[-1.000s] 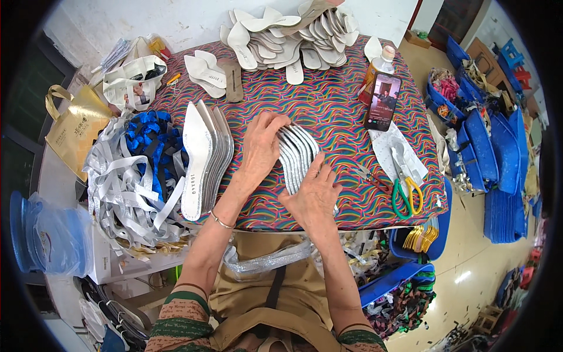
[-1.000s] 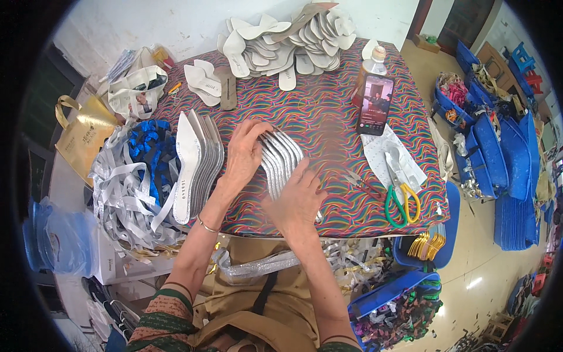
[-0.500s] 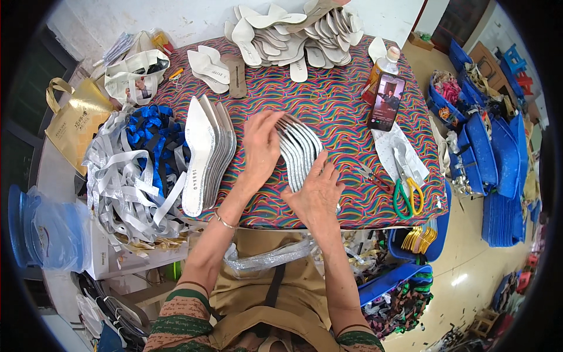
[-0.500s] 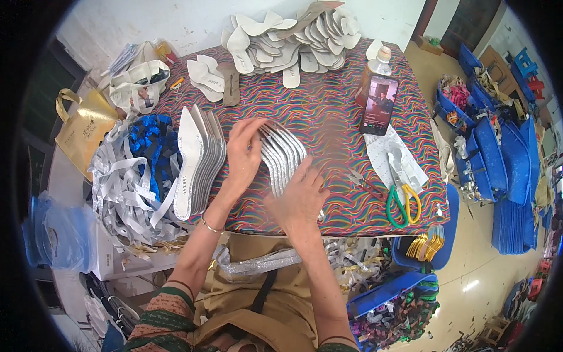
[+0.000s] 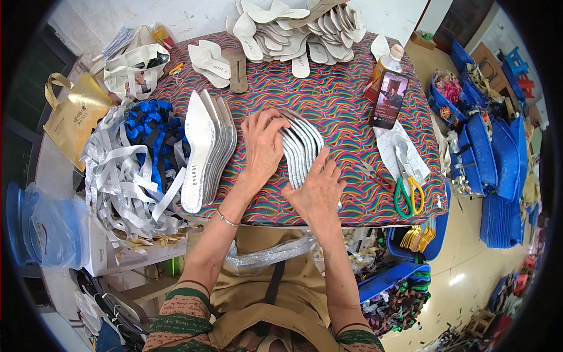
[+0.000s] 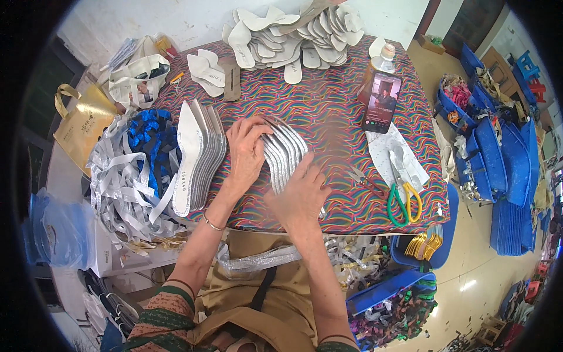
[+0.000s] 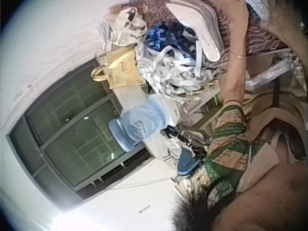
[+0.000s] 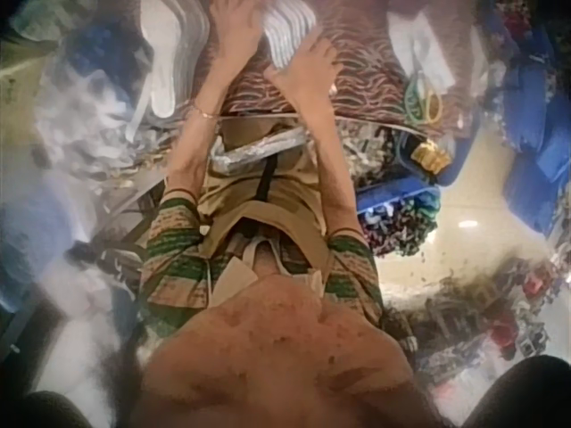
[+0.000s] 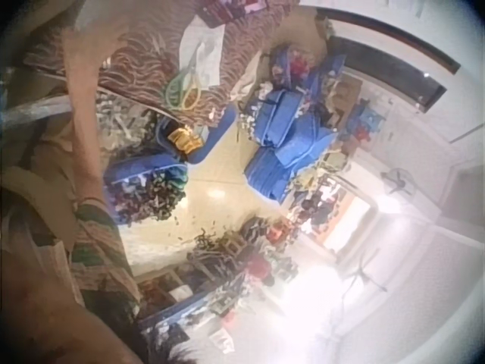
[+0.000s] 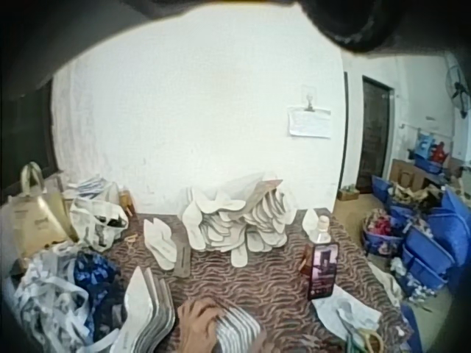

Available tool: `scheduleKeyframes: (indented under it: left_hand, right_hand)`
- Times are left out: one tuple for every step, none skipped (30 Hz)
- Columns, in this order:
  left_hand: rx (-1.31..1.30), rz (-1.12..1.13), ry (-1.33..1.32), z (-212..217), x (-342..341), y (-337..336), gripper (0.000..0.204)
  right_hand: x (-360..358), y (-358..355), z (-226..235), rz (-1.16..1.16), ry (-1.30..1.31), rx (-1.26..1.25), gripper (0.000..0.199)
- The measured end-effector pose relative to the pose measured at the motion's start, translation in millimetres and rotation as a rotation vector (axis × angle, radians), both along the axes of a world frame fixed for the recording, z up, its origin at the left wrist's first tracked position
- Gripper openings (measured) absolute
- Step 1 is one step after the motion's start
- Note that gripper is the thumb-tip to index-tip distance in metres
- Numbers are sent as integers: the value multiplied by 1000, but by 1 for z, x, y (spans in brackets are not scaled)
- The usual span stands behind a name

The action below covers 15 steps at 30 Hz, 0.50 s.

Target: The person sits at a workbench and assembles white shoe insoles by applying a silver glittery strip to the heel area. They use a small metal tool to press the strip onto the insole and then place the finished items into a blue bin. The person also handles a roll of the silver strip and stacks the completed insoles.

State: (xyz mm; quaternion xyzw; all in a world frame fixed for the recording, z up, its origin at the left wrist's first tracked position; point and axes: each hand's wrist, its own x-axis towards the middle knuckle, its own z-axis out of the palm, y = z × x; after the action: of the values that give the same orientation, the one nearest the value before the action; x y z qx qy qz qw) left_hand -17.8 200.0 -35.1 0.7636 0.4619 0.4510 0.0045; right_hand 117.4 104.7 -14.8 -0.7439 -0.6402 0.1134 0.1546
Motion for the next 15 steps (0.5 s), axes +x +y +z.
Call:
scheduleKeyframes:
  left_hand:
    - [-41,-19,-48,-2,-1,-3,25]
    - [-64,28,-175,-4,-3,-7,26]
    - [-86,65,-302,-1,-1,-14,29]
    - [-112,106,-428,2,-1,-22,31]
    - [-165,102,-433,9,-2,-35,33]
    - [-214,104,-433,21,-6,-50,36]
    - [-260,112,-424,28,-15,-62,39]
    - [-162,104,-293,27,-25,-69,41]
    - [-102,84,-222,42,-31,-82,44]
    - [-54,146,-188,56,-38,-90,45]
    - [-6,206,-153,66,-49,-96,46]
    - [-5,261,-97,72,-67,-97,50]
    - [-64,307,-124,72,-86,-94,55]
    - [-228,343,-170,68,-106,-90,58]
    - [-389,386,-215,63,-128,-88,62]
  right_hand:
    - [0,-1,0,6,1,5,116]
    - [-1,-2,0,14,1,11,115]
    - [0,-1,-1,14,1,17,115]
    - [0,-2,-4,13,-17,40,114]
    - [0,-2,-8,14,-36,63,113]
    - [-1,-1,-10,21,-49,89,112]
    - [-4,1,-11,2,-61,118,111]
    - [-4,3,-13,-15,-73,147,111]
    - [-4,4,-15,-34,-81,169,110]
    - [-3,9,-16,-48,-67,182,109]
    - [-4,11,-14,-52,-47,148,109]
    - [-4,13,-9,-57,-31,116,109]
    - [-3,15,-5,-66,-18,88,109]
    - [-3,17,-3,-67,4,82,110]
    - [-5,19,-1,-62,11,85,111]
